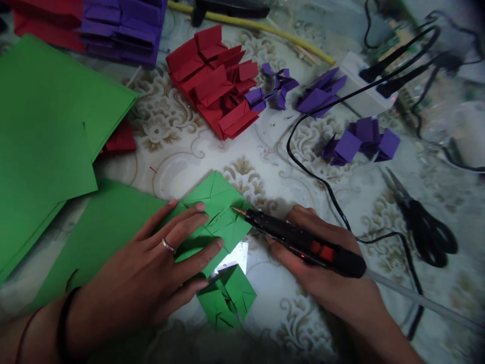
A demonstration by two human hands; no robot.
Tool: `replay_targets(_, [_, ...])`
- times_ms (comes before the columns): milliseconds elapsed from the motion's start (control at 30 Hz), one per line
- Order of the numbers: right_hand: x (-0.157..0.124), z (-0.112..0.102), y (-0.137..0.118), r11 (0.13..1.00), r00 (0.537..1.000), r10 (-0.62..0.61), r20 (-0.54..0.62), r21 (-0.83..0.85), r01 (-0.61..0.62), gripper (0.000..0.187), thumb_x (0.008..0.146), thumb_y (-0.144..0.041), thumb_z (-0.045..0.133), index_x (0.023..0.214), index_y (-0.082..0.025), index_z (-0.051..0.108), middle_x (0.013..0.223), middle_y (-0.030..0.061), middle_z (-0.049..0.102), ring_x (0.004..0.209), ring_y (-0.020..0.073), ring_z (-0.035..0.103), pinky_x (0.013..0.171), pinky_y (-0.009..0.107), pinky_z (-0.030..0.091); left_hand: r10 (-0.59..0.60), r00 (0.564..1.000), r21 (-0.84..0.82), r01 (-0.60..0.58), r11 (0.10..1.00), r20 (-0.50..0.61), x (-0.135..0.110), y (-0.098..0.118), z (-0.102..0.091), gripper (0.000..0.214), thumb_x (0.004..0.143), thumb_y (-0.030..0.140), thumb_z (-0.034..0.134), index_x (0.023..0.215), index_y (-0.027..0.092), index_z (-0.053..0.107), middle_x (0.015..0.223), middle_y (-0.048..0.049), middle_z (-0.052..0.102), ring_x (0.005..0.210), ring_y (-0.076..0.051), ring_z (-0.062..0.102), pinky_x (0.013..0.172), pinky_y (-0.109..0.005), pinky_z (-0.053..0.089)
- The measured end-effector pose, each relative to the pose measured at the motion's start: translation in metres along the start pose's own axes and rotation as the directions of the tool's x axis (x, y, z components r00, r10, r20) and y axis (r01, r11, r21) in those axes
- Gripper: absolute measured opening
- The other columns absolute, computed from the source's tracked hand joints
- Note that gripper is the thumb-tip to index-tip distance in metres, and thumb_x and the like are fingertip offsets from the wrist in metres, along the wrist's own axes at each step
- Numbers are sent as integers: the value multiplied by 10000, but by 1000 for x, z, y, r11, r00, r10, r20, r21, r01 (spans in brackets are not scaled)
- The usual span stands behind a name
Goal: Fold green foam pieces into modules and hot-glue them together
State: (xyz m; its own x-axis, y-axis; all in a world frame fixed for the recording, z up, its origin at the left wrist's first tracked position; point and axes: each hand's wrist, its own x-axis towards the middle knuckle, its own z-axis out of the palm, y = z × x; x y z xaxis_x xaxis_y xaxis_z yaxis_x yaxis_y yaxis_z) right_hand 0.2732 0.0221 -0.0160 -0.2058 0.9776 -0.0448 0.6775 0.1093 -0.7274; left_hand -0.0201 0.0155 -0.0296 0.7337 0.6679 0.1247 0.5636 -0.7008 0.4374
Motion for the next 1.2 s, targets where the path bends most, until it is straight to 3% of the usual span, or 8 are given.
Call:
replay_targets(367, [1,-2,-2,994,993,109,-53,-18,-110,325,891,-186,688,700,-263,437,655,-49,461,613,170,501,620,343,396,26,1000,18,-26,999,-3,-1,0,1,365,1053,290,628,1413,241,658,1489,-170,553,1553,-318,468,1299,-637,396])
replay_targets(533, [2,-4,-3,992,991,120,-64,-25,-122,347,885,-187,688,688,-264,413,657,-47,474,607,166,511,612,336,410,-3,1000,6,3,1000,4,-2,0,0,387,1042,290,656,1429,272,656,1501,-137,569,1561,-300,475,1339,-603,354])
replay_targets(900, [0,-11,-3,991,991,126,-48,-45,-128,330,880,-219,699,676,-256,442,636,-52,474,546,140,486,526,310,364,15,1000,3,-15,1000,-16,0,0,-1,395,1005,255,686,1400,250,680,1465,-136,603,1486,-343,564,1294,-633,425])
replay_targets(1200, [0,-14,0,992,991,123,-44,-30,-125,315,869,-216,719,682,-253,468,625,-56,483,532,139,490,516,303,369,-39,999,3,39,999,-21,-1,0,-2,457,973,330,716,1422,283,649,1458,-117,621,1469,-345,577,1296,-653,407])
